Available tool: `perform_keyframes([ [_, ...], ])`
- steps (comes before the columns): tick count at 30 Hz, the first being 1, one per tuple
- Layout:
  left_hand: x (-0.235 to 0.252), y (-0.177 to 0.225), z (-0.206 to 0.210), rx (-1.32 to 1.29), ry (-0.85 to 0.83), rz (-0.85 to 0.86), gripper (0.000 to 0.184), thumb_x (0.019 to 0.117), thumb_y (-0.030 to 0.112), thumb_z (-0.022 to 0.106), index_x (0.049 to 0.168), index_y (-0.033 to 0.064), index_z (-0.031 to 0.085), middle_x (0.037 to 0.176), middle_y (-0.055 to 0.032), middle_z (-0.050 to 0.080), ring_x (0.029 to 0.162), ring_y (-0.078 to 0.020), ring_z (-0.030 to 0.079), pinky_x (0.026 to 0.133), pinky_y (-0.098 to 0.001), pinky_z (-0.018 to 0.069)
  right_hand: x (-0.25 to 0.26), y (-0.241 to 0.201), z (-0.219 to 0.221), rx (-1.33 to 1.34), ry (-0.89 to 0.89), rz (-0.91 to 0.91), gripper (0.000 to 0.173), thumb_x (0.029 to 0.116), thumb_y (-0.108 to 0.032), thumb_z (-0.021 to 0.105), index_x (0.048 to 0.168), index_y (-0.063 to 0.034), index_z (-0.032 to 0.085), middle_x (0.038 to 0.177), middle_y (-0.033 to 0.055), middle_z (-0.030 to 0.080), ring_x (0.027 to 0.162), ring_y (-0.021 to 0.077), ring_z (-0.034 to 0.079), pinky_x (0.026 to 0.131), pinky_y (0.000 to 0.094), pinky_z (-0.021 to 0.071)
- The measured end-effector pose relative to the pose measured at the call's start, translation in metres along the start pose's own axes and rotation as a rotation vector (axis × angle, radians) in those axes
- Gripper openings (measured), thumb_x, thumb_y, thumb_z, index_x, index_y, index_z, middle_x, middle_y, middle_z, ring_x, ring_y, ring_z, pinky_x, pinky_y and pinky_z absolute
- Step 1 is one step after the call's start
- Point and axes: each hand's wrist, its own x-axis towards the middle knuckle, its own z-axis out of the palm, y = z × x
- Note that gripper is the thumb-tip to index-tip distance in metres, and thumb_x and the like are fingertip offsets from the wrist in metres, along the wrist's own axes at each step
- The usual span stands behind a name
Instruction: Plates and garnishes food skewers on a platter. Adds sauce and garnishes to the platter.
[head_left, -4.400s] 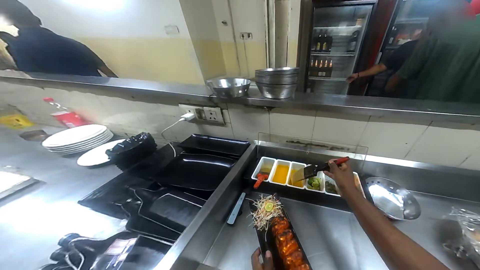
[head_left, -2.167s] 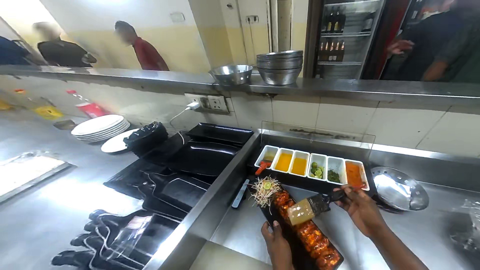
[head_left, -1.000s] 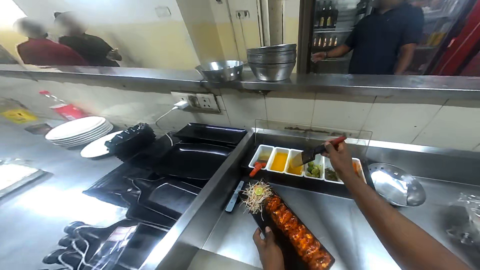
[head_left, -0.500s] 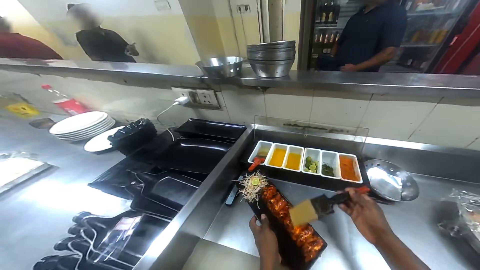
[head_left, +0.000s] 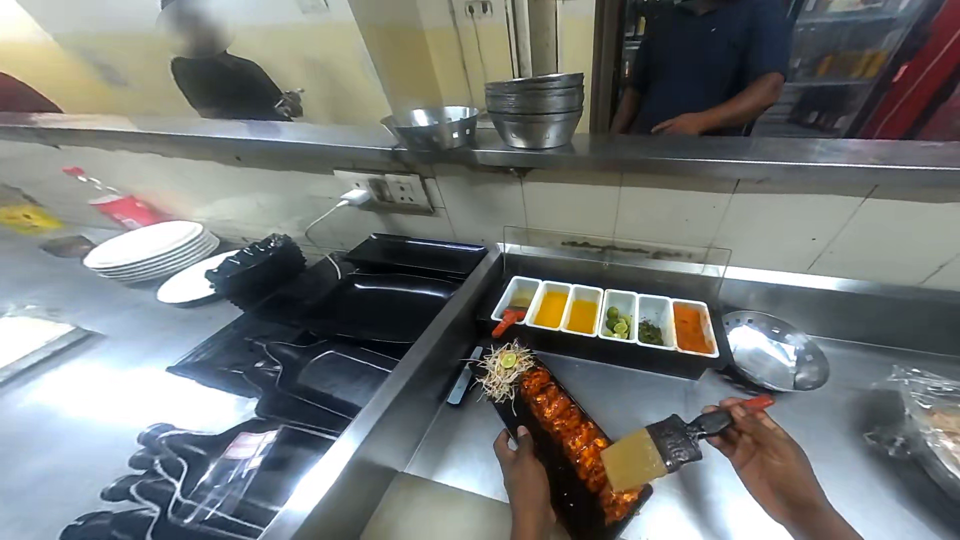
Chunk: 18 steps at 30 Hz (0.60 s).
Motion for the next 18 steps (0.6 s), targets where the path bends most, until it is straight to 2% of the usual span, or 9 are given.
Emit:
perform_keyframes([
  [6, -0.008, 0.004, -0.001, 0.012, -0.023, -0.006, 0.042, 0.1123, 0.019, 0.036, 0.149, -0.0005, 0.032, 0.127, -0.0250, 0.054, 0.105, -0.0238, 0.061, 0.089, -0.0388, 0.0521, 0.020, 0.001, 0.035, -0.064, -0.066, -0.027, 0.026, 0.1070, -0.003, 0.029, 0.105, -0.0040, 0.055, 0.090, 0.0060, 0.074, 0.075, 0.0139, 0.073, 0.073, 0.0280, 0.0613],
  [10, -0.015, 0.008, -0.001, 0.017, -0.036, -0.012, 0.041, 0.1121, 0.018, 0.036, 0.149, -0.0004, 0.032, 0.126, -0.0241, 0.055, 0.103, -0.0224, 0.061, 0.088, -0.0371, 0.0522, 0.036, 0.006, 0.056, -0.084, -0.034, 0.026, 0.022, 0.1100, -0.004, 0.033, 0.109, -0.0013, 0.055, 0.089, 0.0078, 0.071, 0.074, 0.0149, 0.071, 0.071, 0.0282, 0.0601],
  [15, -0.020, 0.010, -0.002, 0.003, -0.054, -0.014, 0.042, 0.1120, 0.019, 0.037, 0.150, 0.0017, 0.031, 0.119, -0.0217, 0.056, 0.095, -0.0197, 0.063, 0.082, -0.0356, 0.0546, 0.061, 0.014, 0.078, -0.092, -0.038, 0.054, 0.016, 0.1106, -0.008, 0.040, 0.117, -0.0005, 0.052, 0.094, 0.0103, 0.068, 0.076, 0.0159, 0.069, 0.073, 0.0292, 0.0588],
  [18, -0.021, 0.010, -0.003, -0.002, -0.060, -0.016, 0.040, 0.1120, 0.018, 0.036, 0.149, 0.0025, 0.033, 0.114, -0.0197, 0.057, 0.090, -0.0177, 0.065, 0.078, -0.0337, 0.0558, 0.073, 0.014, 0.090, -0.038, -0.025, 0.031, 0.016, 0.1109, -0.011, 0.041, 0.115, -0.0018, 0.053, 0.093, 0.0092, 0.068, 0.076, 0.0152, 0.069, 0.074, 0.0296, 0.0596],
])
